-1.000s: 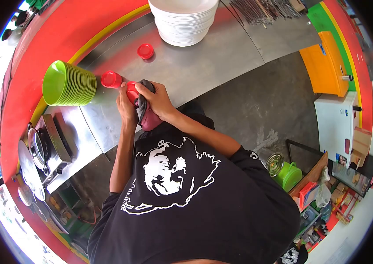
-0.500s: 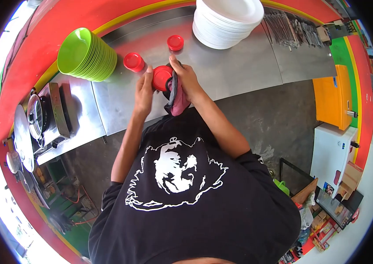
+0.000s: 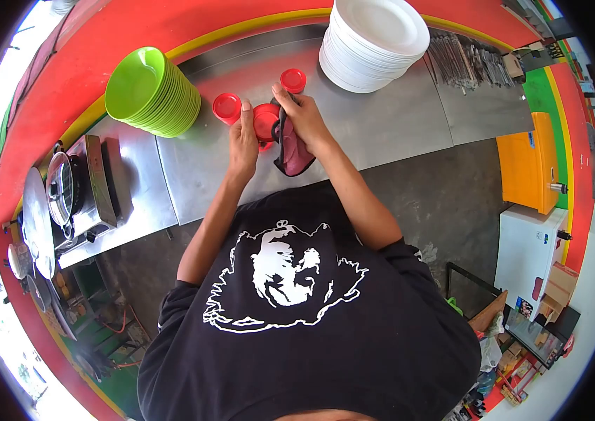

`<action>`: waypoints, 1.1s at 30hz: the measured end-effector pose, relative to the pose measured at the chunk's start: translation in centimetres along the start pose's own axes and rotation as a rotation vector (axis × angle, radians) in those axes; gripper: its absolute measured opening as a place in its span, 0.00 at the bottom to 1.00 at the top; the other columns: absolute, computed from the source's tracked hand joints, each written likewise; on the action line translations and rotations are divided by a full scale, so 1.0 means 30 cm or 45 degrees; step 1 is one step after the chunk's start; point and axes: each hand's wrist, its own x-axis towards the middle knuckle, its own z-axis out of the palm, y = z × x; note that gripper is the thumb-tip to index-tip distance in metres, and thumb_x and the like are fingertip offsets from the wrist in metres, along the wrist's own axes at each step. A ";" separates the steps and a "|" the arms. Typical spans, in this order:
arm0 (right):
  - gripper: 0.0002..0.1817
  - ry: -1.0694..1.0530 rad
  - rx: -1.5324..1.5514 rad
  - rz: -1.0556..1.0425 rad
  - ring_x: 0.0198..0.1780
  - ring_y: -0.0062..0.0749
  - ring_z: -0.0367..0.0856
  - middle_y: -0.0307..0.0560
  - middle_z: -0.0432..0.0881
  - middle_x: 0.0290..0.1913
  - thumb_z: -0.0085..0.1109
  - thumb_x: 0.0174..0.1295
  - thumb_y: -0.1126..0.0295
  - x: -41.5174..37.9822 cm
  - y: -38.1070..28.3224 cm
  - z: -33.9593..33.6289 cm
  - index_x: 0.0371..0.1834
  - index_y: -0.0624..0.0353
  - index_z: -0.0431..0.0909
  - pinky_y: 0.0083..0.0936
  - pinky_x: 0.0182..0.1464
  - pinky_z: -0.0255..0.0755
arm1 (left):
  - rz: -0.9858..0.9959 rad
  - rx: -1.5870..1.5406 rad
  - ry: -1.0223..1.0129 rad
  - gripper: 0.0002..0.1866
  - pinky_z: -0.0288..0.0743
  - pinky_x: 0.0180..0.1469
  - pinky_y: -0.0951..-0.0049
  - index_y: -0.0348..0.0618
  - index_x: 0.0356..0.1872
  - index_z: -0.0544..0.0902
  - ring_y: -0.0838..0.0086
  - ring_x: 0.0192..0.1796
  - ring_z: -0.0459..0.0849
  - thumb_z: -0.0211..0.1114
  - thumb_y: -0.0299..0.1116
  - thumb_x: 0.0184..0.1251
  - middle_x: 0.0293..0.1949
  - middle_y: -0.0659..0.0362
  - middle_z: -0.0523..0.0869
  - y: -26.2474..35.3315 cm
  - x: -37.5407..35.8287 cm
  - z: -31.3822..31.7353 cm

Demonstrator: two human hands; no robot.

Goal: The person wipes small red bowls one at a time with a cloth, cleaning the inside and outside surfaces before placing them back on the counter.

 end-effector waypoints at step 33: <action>0.16 0.502 -0.738 -0.757 0.27 0.42 0.79 0.55 0.79 0.25 0.65 0.66 0.63 -0.093 0.168 0.114 0.32 0.68 0.79 0.35 0.33 0.71 | 0.134 0.493 0.125 0.33 0.53 0.22 0.69 0.35 0.17 0.69 0.82 0.22 0.59 0.48 0.51 0.83 0.16 0.67 0.64 -0.086 -0.111 -0.093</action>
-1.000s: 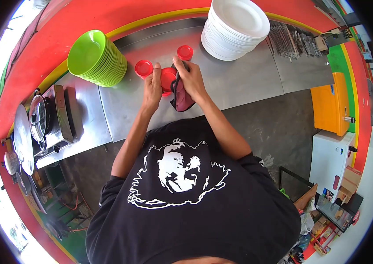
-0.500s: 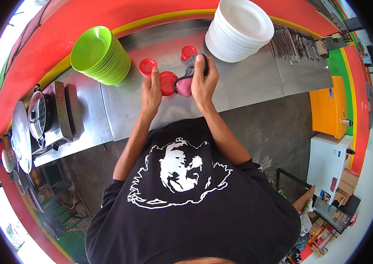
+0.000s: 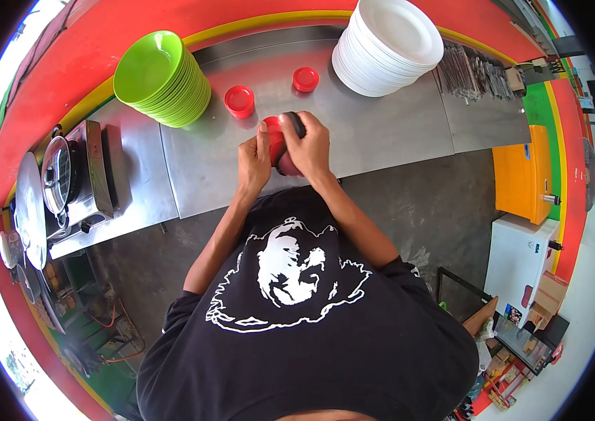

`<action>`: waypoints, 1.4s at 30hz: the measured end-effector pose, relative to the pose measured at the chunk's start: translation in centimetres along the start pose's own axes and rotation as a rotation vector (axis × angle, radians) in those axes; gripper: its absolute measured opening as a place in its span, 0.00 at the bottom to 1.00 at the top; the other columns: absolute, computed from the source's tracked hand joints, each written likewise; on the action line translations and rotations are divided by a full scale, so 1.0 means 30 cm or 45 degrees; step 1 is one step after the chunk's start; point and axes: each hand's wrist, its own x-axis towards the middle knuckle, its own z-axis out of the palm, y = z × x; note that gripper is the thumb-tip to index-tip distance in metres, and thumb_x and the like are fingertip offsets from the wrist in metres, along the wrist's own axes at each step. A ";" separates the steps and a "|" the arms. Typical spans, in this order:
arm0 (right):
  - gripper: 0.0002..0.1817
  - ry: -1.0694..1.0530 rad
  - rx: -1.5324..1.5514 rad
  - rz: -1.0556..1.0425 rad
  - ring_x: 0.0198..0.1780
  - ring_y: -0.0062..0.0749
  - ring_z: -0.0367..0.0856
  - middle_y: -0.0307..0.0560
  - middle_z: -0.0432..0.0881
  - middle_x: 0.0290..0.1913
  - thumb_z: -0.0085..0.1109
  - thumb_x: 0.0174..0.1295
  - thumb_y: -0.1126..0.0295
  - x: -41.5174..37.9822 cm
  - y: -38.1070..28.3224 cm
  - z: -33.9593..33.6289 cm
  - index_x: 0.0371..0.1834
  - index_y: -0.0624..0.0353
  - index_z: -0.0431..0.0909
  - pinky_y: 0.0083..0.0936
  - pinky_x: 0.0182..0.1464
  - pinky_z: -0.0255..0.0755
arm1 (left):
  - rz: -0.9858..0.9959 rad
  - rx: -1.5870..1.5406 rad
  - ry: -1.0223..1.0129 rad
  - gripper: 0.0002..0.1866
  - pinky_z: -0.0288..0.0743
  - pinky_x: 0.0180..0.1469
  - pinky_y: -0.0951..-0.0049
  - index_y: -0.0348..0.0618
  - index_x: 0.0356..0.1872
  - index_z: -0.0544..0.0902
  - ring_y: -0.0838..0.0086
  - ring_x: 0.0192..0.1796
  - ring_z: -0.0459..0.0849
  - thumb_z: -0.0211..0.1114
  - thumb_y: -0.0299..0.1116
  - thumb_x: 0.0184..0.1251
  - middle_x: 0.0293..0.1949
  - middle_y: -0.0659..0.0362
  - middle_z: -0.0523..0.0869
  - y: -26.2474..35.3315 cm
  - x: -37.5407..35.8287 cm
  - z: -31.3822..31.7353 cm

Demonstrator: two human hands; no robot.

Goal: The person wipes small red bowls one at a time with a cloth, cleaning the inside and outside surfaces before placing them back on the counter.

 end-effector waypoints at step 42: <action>0.22 -0.386 -0.138 0.544 0.29 0.43 0.86 0.56 0.85 0.26 0.72 0.57 0.55 0.000 0.357 0.091 0.35 0.67 0.81 0.35 0.36 0.76 | 0.594 0.393 -0.198 0.38 0.74 0.67 0.57 0.38 0.66 0.73 0.52 0.69 0.75 0.79 0.30 0.52 0.67 0.47 0.77 -0.309 0.172 -0.026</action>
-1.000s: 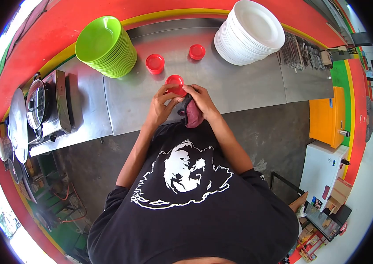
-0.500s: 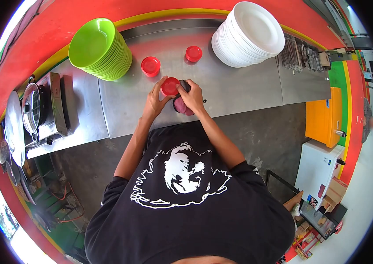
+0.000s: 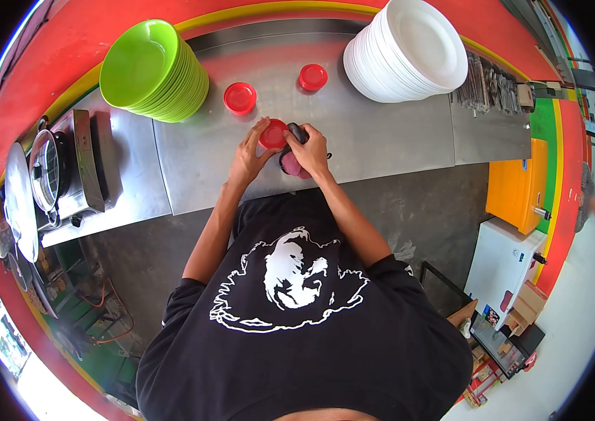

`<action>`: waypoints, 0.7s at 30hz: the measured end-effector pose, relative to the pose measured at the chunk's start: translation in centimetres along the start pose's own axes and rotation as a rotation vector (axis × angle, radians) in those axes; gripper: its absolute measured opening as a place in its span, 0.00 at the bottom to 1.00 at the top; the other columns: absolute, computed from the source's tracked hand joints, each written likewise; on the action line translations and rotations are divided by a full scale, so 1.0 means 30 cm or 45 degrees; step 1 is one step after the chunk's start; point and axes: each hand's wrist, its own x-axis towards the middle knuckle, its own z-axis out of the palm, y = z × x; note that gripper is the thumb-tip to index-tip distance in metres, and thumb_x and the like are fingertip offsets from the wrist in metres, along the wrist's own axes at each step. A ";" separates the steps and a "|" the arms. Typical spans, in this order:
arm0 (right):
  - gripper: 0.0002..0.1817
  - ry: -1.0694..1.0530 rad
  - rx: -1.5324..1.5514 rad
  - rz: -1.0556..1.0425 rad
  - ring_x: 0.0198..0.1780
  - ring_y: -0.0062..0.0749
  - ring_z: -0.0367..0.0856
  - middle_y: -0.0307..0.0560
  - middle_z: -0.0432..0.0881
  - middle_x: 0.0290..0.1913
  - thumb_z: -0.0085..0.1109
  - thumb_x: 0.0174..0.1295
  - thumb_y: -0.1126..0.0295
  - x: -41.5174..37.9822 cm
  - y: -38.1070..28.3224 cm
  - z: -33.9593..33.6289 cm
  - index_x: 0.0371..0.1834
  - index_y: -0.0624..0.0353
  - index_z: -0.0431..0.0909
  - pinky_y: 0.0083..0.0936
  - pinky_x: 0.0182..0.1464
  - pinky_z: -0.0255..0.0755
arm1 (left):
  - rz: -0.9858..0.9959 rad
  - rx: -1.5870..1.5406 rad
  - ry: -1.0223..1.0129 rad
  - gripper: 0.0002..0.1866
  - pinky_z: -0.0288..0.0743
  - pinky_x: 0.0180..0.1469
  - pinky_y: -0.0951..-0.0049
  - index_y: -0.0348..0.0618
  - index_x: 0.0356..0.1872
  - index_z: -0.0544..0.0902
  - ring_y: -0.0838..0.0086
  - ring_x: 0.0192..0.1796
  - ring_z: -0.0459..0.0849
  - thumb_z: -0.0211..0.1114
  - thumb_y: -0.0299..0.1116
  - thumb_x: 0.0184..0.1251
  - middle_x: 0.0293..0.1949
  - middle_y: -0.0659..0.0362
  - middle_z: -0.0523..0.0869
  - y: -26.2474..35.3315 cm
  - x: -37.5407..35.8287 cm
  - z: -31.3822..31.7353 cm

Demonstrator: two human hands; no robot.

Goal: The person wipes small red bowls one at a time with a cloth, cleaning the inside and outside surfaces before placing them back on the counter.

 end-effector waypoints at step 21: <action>0.44 -0.038 0.330 0.061 0.66 0.48 0.75 0.66 0.73 0.67 0.70 0.60 0.53 0.295 0.088 -0.229 0.73 0.70 0.63 0.33 0.66 0.68 | -0.758 -0.787 0.159 0.40 0.52 0.77 0.64 0.29 0.73 0.64 0.57 0.78 0.60 0.38 0.60 0.81 0.74 0.43 0.66 0.092 0.409 0.327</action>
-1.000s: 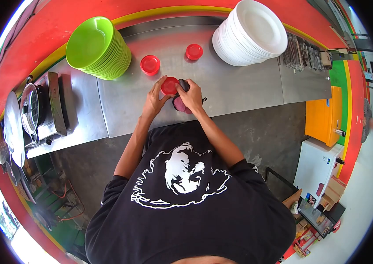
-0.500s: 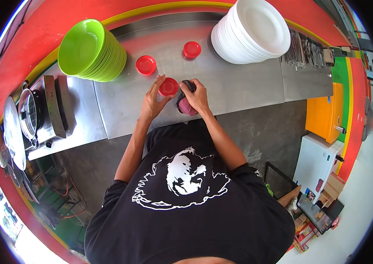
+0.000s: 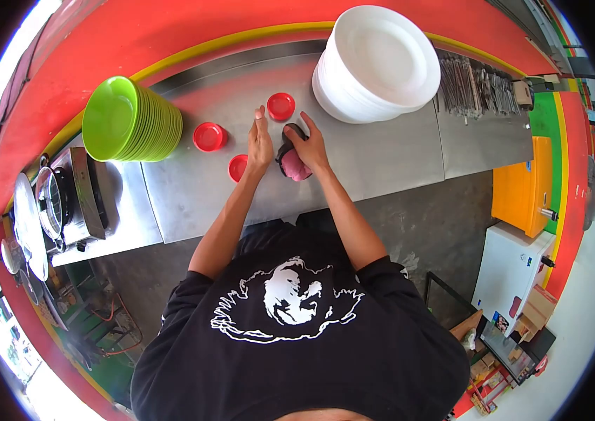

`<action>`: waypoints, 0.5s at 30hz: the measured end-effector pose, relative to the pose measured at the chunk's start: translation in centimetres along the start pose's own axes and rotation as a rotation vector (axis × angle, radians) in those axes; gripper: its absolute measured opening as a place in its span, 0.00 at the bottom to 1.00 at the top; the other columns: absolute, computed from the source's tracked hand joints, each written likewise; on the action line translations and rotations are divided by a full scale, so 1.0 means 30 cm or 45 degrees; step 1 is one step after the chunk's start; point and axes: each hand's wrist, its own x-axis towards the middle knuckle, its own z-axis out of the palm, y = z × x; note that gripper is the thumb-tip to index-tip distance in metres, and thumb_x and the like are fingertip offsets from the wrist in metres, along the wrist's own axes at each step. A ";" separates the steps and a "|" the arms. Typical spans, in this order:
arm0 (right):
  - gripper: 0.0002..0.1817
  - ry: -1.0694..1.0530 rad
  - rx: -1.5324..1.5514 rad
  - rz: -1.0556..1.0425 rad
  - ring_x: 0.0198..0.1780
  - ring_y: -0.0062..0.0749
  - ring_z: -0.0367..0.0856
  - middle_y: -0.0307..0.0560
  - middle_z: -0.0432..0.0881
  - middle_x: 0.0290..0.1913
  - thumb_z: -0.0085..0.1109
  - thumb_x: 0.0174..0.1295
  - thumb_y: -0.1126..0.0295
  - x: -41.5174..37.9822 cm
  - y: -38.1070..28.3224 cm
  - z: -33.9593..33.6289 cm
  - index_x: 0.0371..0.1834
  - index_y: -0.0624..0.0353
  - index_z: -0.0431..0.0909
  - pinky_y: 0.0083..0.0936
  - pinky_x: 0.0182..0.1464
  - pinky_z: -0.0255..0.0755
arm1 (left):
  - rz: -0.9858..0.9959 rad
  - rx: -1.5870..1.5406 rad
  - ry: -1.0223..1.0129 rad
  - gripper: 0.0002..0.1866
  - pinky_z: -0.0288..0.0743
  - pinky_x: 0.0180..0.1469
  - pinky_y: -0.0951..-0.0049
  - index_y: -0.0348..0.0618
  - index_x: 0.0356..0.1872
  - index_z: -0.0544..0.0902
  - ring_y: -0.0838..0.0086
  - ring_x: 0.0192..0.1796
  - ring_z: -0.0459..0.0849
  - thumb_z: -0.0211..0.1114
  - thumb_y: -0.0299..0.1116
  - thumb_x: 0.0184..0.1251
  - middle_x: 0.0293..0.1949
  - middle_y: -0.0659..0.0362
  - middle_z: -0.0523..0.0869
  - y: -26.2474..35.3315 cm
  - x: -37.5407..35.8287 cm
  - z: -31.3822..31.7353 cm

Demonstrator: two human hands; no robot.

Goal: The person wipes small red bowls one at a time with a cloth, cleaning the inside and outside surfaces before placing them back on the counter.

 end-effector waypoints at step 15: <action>0.50 -0.311 -0.141 -0.117 0.76 0.53 0.62 0.69 0.62 0.74 0.69 0.59 0.54 0.157 0.043 -0.030 0.76 0.73 0.54 0.34 0.74 0.59 | -0.020 0.102 0.229 0.44 0.53 0.77 0.66 0.26 0.72 0.63 0.58 0.77 0.62 0.36 0.64 0.79 0.73 0.41 0.67 -0.121 0.097 0.087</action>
